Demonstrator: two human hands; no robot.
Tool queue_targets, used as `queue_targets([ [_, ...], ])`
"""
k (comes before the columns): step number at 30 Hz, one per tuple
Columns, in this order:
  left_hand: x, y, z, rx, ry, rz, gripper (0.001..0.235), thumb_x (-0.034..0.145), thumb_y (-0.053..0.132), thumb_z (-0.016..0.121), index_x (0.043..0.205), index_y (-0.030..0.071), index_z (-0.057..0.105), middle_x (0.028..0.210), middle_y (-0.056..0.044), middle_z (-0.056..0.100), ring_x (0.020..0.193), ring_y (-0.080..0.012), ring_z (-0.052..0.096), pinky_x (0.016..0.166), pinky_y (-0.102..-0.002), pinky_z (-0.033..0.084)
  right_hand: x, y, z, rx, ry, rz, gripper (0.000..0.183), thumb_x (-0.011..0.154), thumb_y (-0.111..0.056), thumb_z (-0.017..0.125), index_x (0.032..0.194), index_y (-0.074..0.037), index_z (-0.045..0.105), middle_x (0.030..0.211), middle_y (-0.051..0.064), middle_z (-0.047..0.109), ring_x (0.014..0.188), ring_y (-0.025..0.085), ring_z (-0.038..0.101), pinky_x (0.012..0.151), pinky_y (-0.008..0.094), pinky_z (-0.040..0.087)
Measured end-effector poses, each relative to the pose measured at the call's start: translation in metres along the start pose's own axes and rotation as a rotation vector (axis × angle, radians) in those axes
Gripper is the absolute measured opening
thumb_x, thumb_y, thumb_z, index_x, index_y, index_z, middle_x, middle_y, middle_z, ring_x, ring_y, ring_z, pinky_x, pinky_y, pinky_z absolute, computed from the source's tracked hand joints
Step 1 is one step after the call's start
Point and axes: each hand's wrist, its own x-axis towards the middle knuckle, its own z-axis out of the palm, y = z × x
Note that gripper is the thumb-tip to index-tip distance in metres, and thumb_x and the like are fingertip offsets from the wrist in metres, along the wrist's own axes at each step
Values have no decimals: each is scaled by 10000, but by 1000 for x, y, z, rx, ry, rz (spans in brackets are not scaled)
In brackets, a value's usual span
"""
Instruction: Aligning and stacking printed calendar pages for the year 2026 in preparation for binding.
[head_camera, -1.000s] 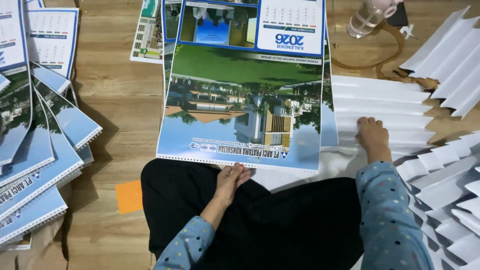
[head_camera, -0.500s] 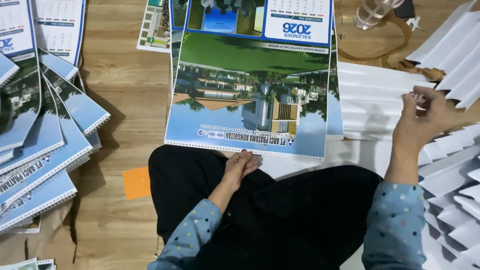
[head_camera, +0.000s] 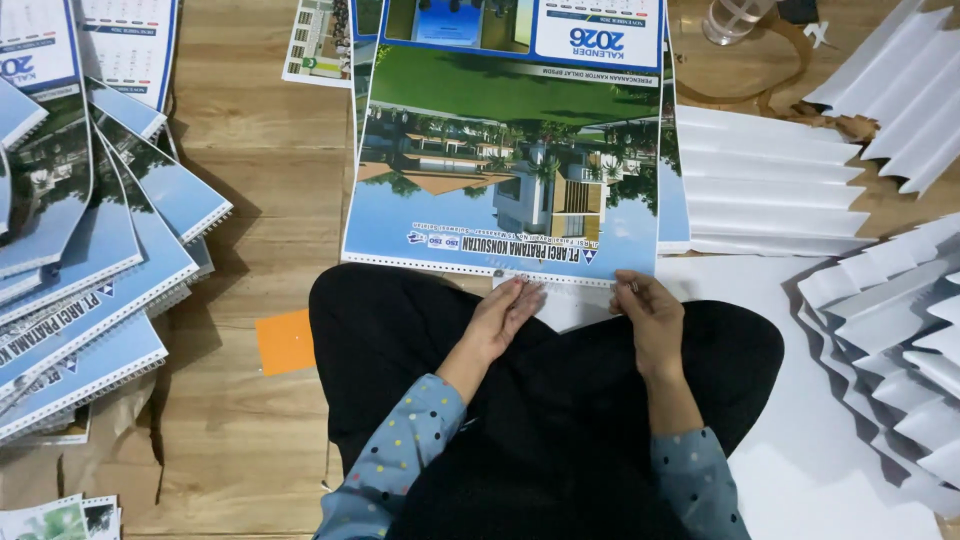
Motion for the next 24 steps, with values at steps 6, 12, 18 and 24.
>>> queue_targets([
  [6,4,-2,-7,-40,60,-16,242,798,160,685,1000,116,559,1081,-172,591,983,-323,601,866,-398,507,-6,0,3,-3,8,36,175,862,28,538,1025,2,600,781,89,544,698,144,547,654,275,502],
  [12,-4,1,3,29,152,4,274,823,173,680,979,20,514,984,-176,568,935,-334,616,834,-352,524,-8,-3,4,-11,42,38,153,864,-21,574,1013,-25,610,793,69,543,717,137,541,635,265,481],
  [18,-2,-23,17,101,212,121,303,818,135,681,1032,-27,540,977,-239,603,913,-340,620,828,-357,531,-3,26,19,580,337,511,225,933,-217,464,1120,-98,421,897,13,441,790,167,533,672,296,453],
  [24,6,-29,26,119,274,195,322,816,135,685,1054,-26,538,974,-237,606,883,-342,630,798,-371,544,28,95,22,569,431,597,347,895,-157,526,1141,-120,285,915,11,524,715,148,559,613,316,439],
])
